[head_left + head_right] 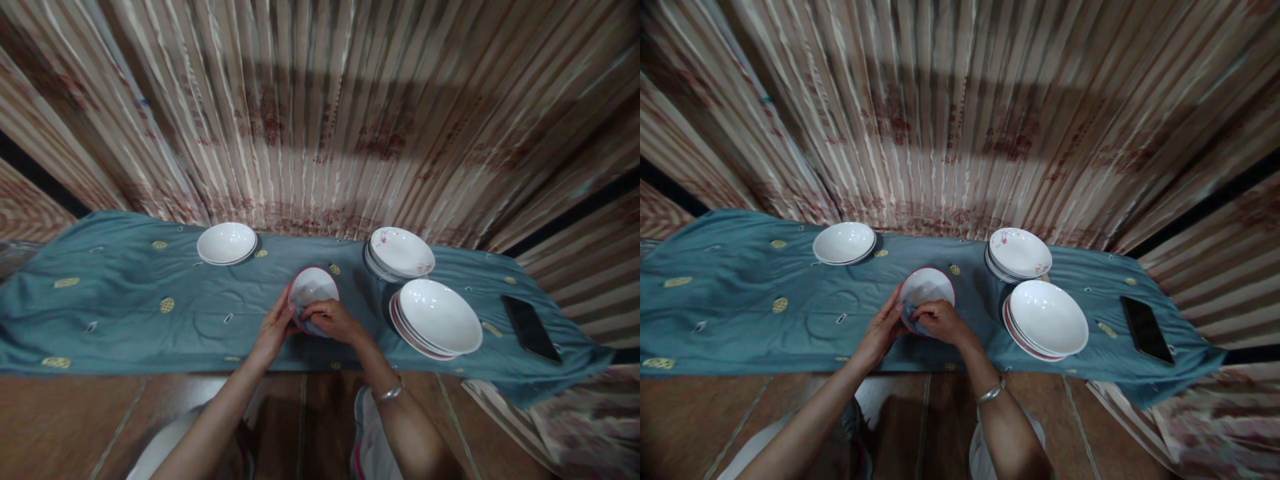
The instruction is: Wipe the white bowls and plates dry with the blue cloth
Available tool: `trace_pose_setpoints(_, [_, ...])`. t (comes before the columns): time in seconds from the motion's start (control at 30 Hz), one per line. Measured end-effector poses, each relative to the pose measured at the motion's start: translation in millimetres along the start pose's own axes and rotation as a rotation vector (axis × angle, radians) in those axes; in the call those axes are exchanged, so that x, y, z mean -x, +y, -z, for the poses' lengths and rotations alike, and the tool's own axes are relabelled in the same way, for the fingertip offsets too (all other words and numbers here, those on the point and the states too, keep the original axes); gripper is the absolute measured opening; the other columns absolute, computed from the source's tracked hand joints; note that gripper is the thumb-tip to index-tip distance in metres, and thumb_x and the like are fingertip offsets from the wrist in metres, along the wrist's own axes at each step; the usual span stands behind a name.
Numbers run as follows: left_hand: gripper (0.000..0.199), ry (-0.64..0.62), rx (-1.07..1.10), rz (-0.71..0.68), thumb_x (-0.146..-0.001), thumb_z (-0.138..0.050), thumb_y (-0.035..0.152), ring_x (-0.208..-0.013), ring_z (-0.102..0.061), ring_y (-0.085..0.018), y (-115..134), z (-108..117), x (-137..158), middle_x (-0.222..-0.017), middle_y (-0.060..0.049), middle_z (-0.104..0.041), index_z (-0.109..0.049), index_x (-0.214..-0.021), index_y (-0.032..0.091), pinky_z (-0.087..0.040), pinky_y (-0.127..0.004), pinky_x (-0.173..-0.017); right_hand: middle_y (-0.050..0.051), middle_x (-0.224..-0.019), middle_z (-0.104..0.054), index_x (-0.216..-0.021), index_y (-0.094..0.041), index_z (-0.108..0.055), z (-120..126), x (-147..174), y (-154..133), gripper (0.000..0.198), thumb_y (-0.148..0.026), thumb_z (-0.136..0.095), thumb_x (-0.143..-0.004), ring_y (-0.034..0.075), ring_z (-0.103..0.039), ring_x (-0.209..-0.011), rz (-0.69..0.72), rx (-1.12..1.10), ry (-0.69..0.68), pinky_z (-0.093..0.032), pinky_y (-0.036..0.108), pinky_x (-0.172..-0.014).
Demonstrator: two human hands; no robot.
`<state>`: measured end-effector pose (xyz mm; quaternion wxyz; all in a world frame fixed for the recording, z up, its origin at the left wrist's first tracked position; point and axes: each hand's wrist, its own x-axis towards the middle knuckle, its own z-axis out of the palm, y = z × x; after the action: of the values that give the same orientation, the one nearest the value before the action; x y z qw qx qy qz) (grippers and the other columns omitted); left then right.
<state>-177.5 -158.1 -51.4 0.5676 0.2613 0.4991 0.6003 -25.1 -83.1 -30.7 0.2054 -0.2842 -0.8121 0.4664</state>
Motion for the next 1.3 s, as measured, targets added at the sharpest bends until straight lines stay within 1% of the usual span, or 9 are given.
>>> trace_pose_setpoints(0.17, [0.072, 0.015, -0.009, 0.001, -0.072, -0.072, 0.048, -0.106, -0.061, -0.027, 1, -2, 0, -0.137, -0.005, -0.055, -0.048, -0.138, 0.032, -0.058, -0.029, -0.069, 0.005, -0.084, -0.074, -0.077, -0.018, -0.072, -1, 2, 1, 0.03, -0.009, -0.045, -0.083, 0.017, -0.067, -0.078, -0.065, 0.394, 0.032, -0.048, 0.026, -0.074])
trace_pose_setpoints(0.27, [0.073, 0.018, -0.019, -0.001, -0.072, -0.071, 0.048, -0.109, -0.059, -0.028, 3, -3, 1, -0.136, -0.006, -0.056, -0.048, -0.139, 0.031, -0.058, -0.027, -0.068, 0.009, -0.087, -0.073, -0.079, -0.018, -0.07, -6, 4, 8, 0.028, -0.012, -0.044, -0.086, 0.02, -0.067, -0.082, -0.12, 0.62, 0.127, -0.049, 0.029, -0.077])
trace_pose_setpoints(0.37, [0.074, 0.014, -0.02, 0.001, -0.072, -0.071, 0.048, -0.109, -0.06, -0.028, 4, -3, 2, -0.136, -0.006, -0.057, -0.048, -0.139, 0.03, -0.058, -0.028, -0.07, 0.012, -0.094, -0.071, -0.084, -0.018, -0.069, -11, 4, 19, 0.026, -0.012, -0.044, -0.086, 0.022, -0.064, -0.09, -0.096, 0.688, 0.25, -0.049, 0.034, -0.086])
trace_pose_setpoints(0.53, [0.075, 0.023, -0.014, 0.014, -0.07, -0.073, 0.049, -0.107, -0.061, -0.028, 2, -3, 1, -0.135, -0.005, -0.058, -0.049, -0.138, 0.031, -0.058, -0.031, -0.072, 0.012, -0.115, -0.065, -0.099, -0.019, -0.068, -12, 0, 24, 0.032, -0.009, -0.043, -0.083, 0.024, -0.058, -0.109, -0.043, 0.599, 0.349, -0.045, 0.041, -0.098])
trace_pose_setpoints(0.73, [0.072, -0.006, -0.015, -0.002, -0.073, -0.071, 0.047, -0.109, -0.06, -0.027, 3, -3, 2, -0.136, -0.005, -0.056, -0.048, -0.139, 0.031, -0.058, -0.032, -0.074, 0.015, -0.136, -0.053, -0.124, -0.013, -0.059, -17, -4, 20, 0.04, -0.014, -0.04, -0.088, 0.024, -0.047, -0.128, 0.01, 0.483, 0.364, -0.036, 0.044, -0.111])
trace_pose_setpoints(0.87, [0.069, -0.01, -0.01, -0.004, -0.074, -0.07, 0.046, -0.109, -0.06, -0.026, 2, -2, 2, -0.138, -0.004, -0.055, -0.048, -0.139, 0.032, -0.058, -0.031, -0.075, 0.012, -0.143, -0.048, -0.13, -0.016, -0.055, -25, -7, 20, 0.041, -0.022, -0.039, -0.092, 0.022, -0.042, -0.134, 0.056, 0.317, 0.342, -0.033, 0.042, -0.113])
trace_pose_setpoints(0.97, [0.069, -0.008, 0.005, -0.003, -0.075, -0.07, 0.045, -0.111, -0.06, -0.027, 1, -1, 1, -0.141, -0.004, -0.053, -0.047, -0.139, 0.033, -0.058, -0.032, -0.077, 0.013, -0.14, -0.051, -0.126, -0.016, -0.059, -25, -9, 18, 0.039, -0.025, -0.04, -0.093, 0.021, -0.045, -0.133, 0.073, 0.2, 0.291, -0.035, 0.041, -0.112])
trace_pose_setpoints(1.1, [0.071, -0.014, 0.011, -0.006, -0.075, -0.07, 0.046, -0.114, -0.059, -0.028, -1, 1, 0, -0.141, -0.006, -0.053, -0.045, -0.14, 0.032, -0.058, -0.033, -0.077, 0.009, -0.129, -0.061, -0.116, -0.02, -0.065, -19, -9, 13, 0.033, -0.029, -0.044, -0.093, 0.02, -0.052, -0.126, 0.108, 0.023, 0.217, -0.039, 0.038, -0.107])
trace_pose_setpoints(1.3, [0.071, -0.011, 0.007, -0.016, -0.075, -0.07, 0.048, -0.107, -0.062, -0.025, -3, 1, -1, -0.14, -0.006, -0.054, -0.046, -0.14, 0.031, -0.058, -0.03, -0.073, 0.007, -0.102, -0.07, -0.098, -0.017, -0.071, -8, -8, 8, 0.029, -0.035, -0.05, -0.09, 0.017, -0.064, -0.095, 0.1, -0.212, 0.056, -0.048, 0.03, -0.088])
